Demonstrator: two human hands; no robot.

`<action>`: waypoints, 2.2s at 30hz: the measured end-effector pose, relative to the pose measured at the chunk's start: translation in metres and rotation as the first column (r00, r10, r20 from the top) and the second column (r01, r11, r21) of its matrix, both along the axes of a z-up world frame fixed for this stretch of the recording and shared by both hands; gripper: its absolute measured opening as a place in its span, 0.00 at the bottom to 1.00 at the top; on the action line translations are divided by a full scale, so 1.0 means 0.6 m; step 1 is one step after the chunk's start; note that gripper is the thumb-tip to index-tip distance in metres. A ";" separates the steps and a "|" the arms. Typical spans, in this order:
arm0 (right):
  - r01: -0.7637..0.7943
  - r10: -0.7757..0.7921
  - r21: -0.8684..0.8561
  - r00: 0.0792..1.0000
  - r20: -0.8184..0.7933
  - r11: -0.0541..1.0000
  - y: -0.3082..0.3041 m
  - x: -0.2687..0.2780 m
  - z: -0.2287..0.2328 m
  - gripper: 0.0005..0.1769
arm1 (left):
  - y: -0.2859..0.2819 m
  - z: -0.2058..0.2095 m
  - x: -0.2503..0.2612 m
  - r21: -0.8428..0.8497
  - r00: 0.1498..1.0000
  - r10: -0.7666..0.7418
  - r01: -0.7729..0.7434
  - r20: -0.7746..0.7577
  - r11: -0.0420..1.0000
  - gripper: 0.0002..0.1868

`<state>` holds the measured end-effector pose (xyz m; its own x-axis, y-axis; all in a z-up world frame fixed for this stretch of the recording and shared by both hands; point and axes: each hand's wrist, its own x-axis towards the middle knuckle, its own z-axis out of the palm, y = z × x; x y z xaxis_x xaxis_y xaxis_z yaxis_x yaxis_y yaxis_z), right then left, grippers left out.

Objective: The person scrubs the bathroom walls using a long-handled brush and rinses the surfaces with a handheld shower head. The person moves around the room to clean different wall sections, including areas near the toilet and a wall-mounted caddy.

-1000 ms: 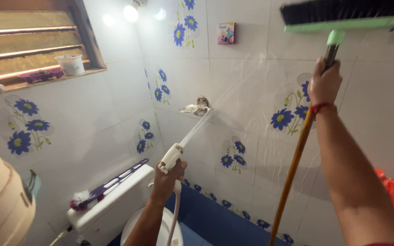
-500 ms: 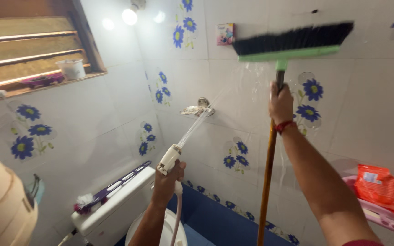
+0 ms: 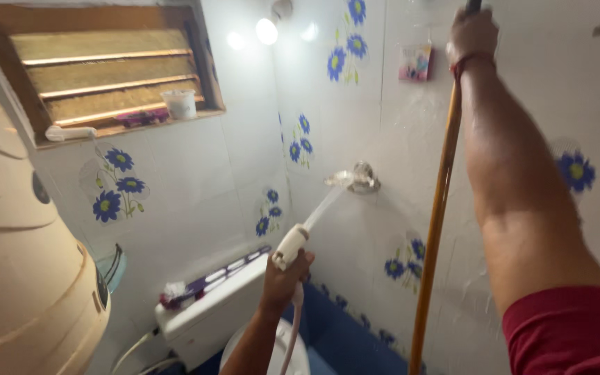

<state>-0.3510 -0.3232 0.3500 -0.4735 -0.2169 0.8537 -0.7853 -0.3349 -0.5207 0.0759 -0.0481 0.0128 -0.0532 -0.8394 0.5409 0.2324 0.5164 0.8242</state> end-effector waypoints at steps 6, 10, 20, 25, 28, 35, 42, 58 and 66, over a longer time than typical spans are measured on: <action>-0.270 0.250 0.082 0.948 0.195 0.959 0.094 -0.016 -0.114 0.21 | 0.001 -0.015 0.008 -0.014 0.991 0.037 -0.039 -0.129 0.999 0.05; -0.015 0.011 -0.019 0.988 -0.154 1.000 0.147 -0.034 -0.234 0.20 | 0.029 -0.008 0.040 -0.104 0.985 0.150 -0.159 -0.091 0.982 0.11; -0.054 0.061 0.128 0.997 -0.054 0.990 0.167 -0.063 -0.106 0.23 | 0.073 -0.007 0.040 -0.147 0.981 0.161 -0.175 -0.107 0.973 0.14; -0.148 0.131 0.116 0.980 0.149 0.982 0.169 -0.064 -0.029 0.23 | 0.066 -0.017 0.036 -0.221 0.988 0.123 -0.141 -0.095 0.965 0.18; -0.113 0.087 0.128 0.977 0.193 0.985 0.210 -0.119 -0.036 0.22 | 0.059 -0.021 0.032 -0.184 0.988 0.151 -0.156 -0.045 0.970 0.15; -0.030 0.001 0.126 0.975 0.221 0.992 0.314 -0.220 -0.109 0.20 | 0.072 -0.035 0.031 -0.257 0.998 -0.018 0.003 -0.053 0.966 0.15; -0.040 0.021 0.085 0.976 0.217 0.996 0.389 -0.223 -0.241 0.19 | 0.081 -0.047 0.028 -0.243 0.985 -0.151 0.128 -0.082 0.962 0.13; -0.169 0.144 0.092 0.962 0.231 0.981 0.296 -0.126 -0.096 0.18 | 0.043 0.002 0.075 -0.076 0.947 0.039 -0.066 -0.318 0.995 0.08; -0.209 0.182 0.195 0.972 0.148 0.958 0.210 -0.059 -0.165 0.18 | 0.018 -0.040 0.054 0.047 0.974 0.111 -0.104 -0.196 0.993 0.05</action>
